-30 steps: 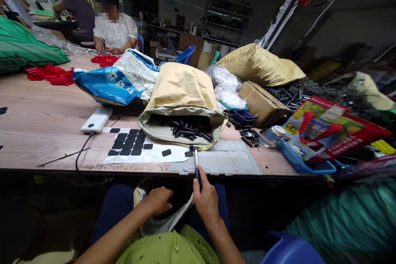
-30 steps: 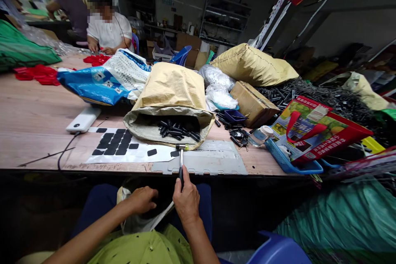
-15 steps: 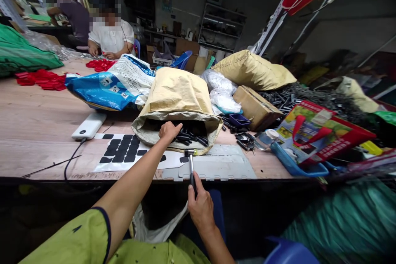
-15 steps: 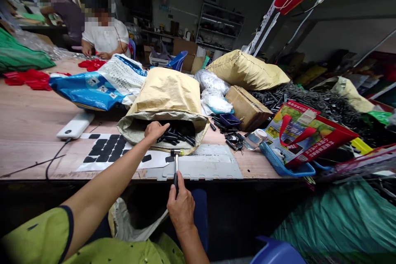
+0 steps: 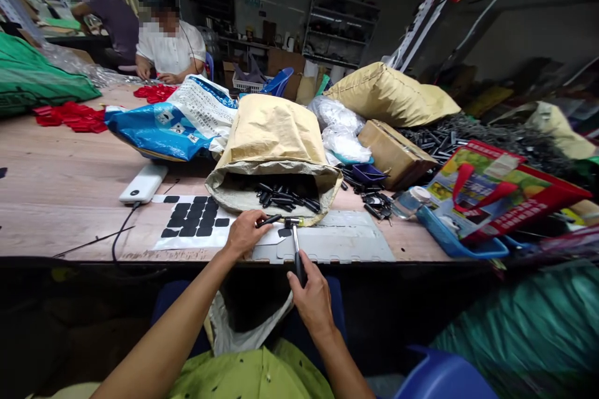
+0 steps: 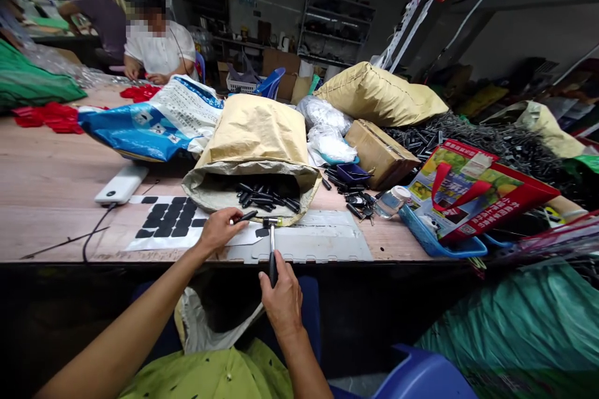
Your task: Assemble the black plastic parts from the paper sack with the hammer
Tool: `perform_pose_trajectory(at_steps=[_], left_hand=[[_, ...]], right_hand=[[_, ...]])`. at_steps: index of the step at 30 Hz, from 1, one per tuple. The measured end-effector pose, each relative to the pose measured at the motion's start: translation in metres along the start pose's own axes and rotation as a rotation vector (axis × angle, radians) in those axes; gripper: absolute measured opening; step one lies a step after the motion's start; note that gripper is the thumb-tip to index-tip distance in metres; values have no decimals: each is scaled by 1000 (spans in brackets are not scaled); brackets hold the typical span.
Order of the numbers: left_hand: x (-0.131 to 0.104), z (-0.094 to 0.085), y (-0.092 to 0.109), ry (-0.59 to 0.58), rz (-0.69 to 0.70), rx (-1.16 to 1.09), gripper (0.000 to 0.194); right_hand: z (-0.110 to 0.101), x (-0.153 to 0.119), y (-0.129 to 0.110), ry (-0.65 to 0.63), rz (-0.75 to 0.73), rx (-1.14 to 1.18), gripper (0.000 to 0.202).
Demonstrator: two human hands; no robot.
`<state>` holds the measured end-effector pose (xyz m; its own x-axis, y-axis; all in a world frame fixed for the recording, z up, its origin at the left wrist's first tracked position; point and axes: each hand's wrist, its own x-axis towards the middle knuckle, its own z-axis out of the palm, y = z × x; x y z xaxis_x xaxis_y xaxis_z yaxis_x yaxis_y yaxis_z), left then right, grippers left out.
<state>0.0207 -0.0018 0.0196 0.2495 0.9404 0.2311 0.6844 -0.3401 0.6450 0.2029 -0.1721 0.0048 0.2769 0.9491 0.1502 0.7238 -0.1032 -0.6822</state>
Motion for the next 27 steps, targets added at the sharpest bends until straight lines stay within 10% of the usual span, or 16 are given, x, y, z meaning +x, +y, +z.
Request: perform_pose_trajectory(at_steps=[27], left_hand=[[-16, 21, -18, -80, 101, 21, 25]], right_hand=[[-2, -12, 4, -23, -116, 139, 48]])
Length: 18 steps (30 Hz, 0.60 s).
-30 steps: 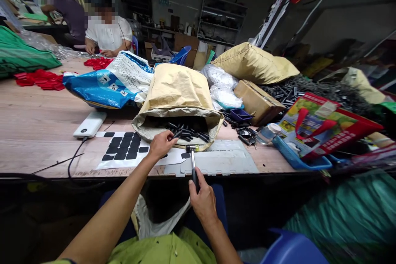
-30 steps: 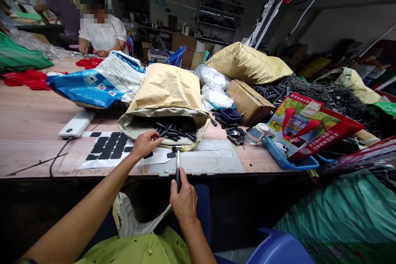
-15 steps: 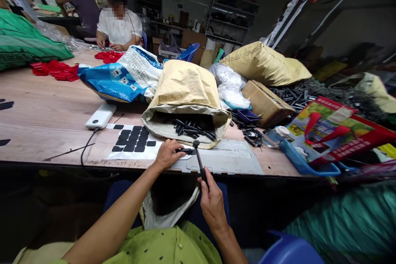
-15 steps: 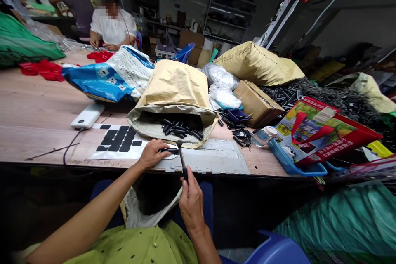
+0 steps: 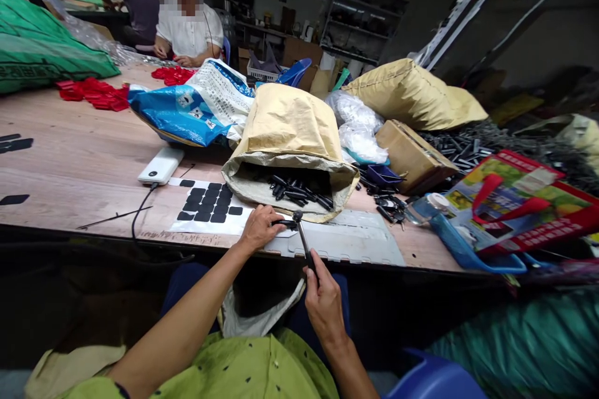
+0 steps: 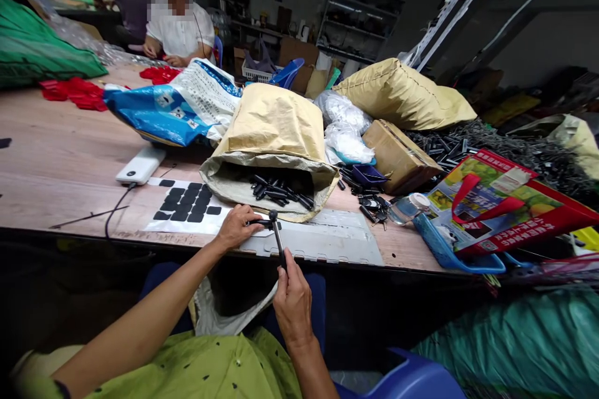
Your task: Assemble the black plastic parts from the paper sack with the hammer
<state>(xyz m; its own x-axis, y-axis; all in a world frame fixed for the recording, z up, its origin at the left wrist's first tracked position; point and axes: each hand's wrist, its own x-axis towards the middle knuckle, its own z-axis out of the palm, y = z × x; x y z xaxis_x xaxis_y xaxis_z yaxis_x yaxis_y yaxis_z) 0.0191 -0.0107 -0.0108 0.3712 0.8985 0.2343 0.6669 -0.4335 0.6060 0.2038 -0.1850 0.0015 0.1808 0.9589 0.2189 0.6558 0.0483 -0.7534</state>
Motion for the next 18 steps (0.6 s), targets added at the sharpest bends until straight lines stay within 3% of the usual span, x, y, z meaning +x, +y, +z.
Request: perform_pose_trajectory(at_steps=[9, 18], left_hand=[[0, -3, 4, 5, -5, 15, 25], [0, -6, 4, 10, -43, -54, 19]], right_hand=[[10, 1, -3, -62, 1, 48, 49], [-3, 13, 9, 87, 118, -57, 53]])
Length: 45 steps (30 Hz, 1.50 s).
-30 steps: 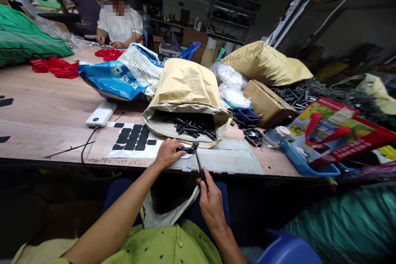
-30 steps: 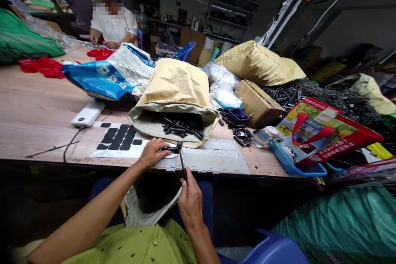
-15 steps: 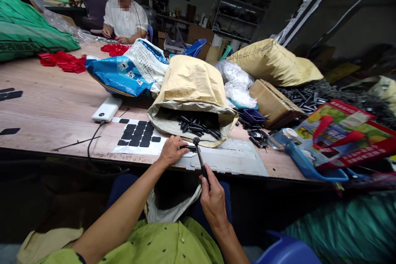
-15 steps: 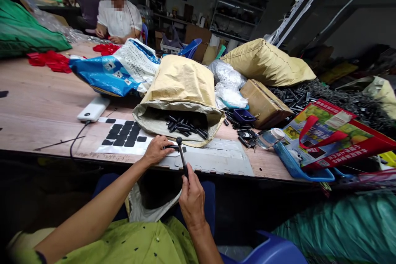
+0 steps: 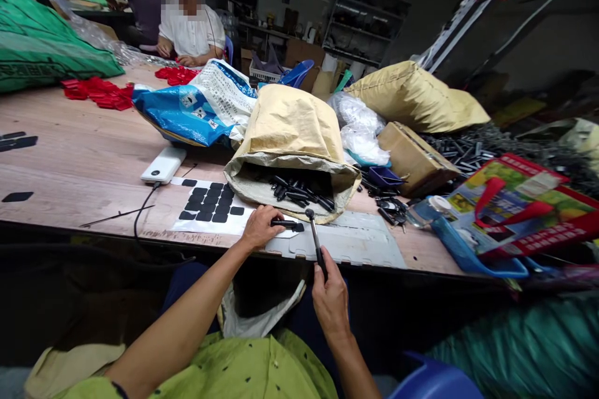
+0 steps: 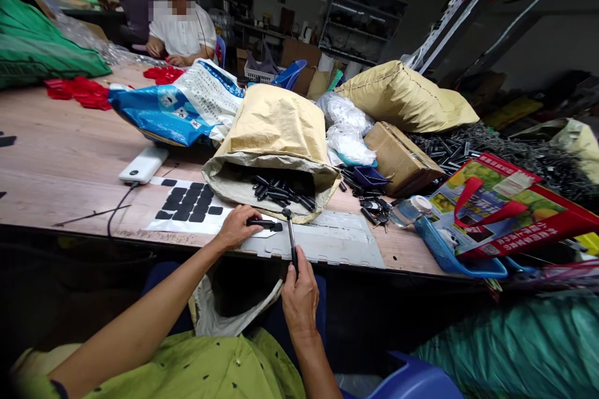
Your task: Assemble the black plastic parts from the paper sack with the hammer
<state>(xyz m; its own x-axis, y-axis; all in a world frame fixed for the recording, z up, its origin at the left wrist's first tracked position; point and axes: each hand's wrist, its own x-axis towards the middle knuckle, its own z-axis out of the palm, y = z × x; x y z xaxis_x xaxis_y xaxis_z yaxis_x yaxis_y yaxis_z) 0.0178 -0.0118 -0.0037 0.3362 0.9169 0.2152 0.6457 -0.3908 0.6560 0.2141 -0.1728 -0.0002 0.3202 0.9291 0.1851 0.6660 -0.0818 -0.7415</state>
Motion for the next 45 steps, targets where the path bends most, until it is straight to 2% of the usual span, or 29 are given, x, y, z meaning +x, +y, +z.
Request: perform_pose_trajectory(at_steps=[5, 13, 27, 32, 35, 39, 42, 45], left_hand=[[0, 0, -2, 10, -11, -38, 21], [-1, -1, -2, -6, -8, -62, 20], [-2, -1, -4, -27, 23, -78, 16], [-4, -8, 5, -45, 69, -76, 28], [-22, -17, 21, -86, 113, -118, 32], [-71, -21, 40, -285, 145, -195, 28], [-106, -7, 37, -434, 109, -114, 28], [-127, 19, 15, -530, -28, 52, 26]], right_hand=[[-2, 0, 0, -36, 38, -130, 54], [-10, -1, -12, -96, 33, -310, 53], [-5, -4, -16, -104, 58, -467, 55], [-5, -5, -15, -107, 54, -517, 56], [-5, -5, -13, -112, 47, -528, 55], [-5, -5, -12, -112, 33, -521, 56], [-5, -5, -13, -109, 33, -510, 57], [-5, -5, -14, -104, 36, -500, 58]])
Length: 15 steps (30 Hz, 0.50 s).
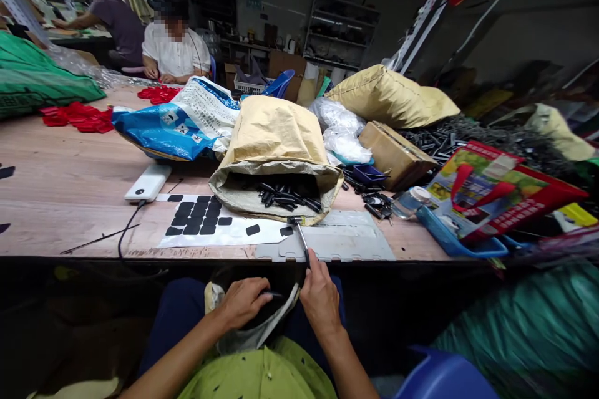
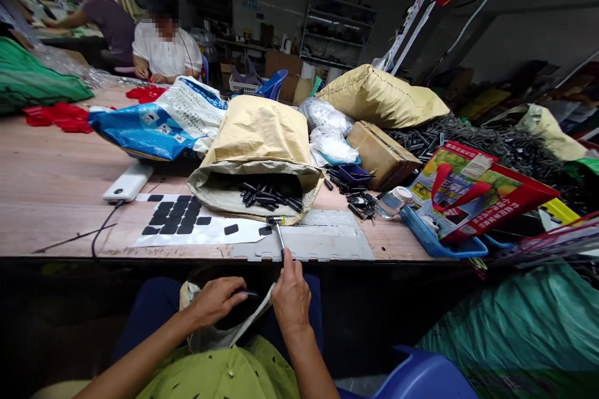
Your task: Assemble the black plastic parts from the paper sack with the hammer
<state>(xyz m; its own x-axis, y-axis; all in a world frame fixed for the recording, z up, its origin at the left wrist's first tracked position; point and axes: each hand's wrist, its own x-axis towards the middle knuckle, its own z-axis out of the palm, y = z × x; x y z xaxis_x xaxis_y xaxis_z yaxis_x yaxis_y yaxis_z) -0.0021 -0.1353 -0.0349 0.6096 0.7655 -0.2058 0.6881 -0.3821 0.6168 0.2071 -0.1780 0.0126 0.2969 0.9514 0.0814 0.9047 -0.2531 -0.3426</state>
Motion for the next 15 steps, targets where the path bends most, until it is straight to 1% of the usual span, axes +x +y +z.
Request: perform_pose_trajectory(at_steps=[2, 4, 6, 7, 8, 10, 13, 15], left_hand=[[4, 19, -17, -56, -132, 99, 25], [9, 32, -31, -114, -229, 182, 26], [12, 34, -35, -158, -255, 211, 26], [13, 31, -33, -165, -237, 201, 29], [13, 25, -28, -166, -198, 177, 33], [15, 6, -11, -166, -88, 98, 38], [26, -33, 19, -171, 89, -71, 30], [42, -58, 32, -128, 171, -172, 26]], right_hand=[[0, 0, 0, -4, 5, 2, 58], [-1, 0, 0, -9, 8, 2, 57], [0, 0, 1, -12, 10, 1, 57], [0, 0, 1, -13, 12, 2, 57], [0, 0, 1, -13, 14, 5, 58], [0, 0, 1, -13, 16, 15, 57], [-1, 0, 1, -12, 14, 24, 56], [-2, 0, 1, -14, 11, 21, 57]])
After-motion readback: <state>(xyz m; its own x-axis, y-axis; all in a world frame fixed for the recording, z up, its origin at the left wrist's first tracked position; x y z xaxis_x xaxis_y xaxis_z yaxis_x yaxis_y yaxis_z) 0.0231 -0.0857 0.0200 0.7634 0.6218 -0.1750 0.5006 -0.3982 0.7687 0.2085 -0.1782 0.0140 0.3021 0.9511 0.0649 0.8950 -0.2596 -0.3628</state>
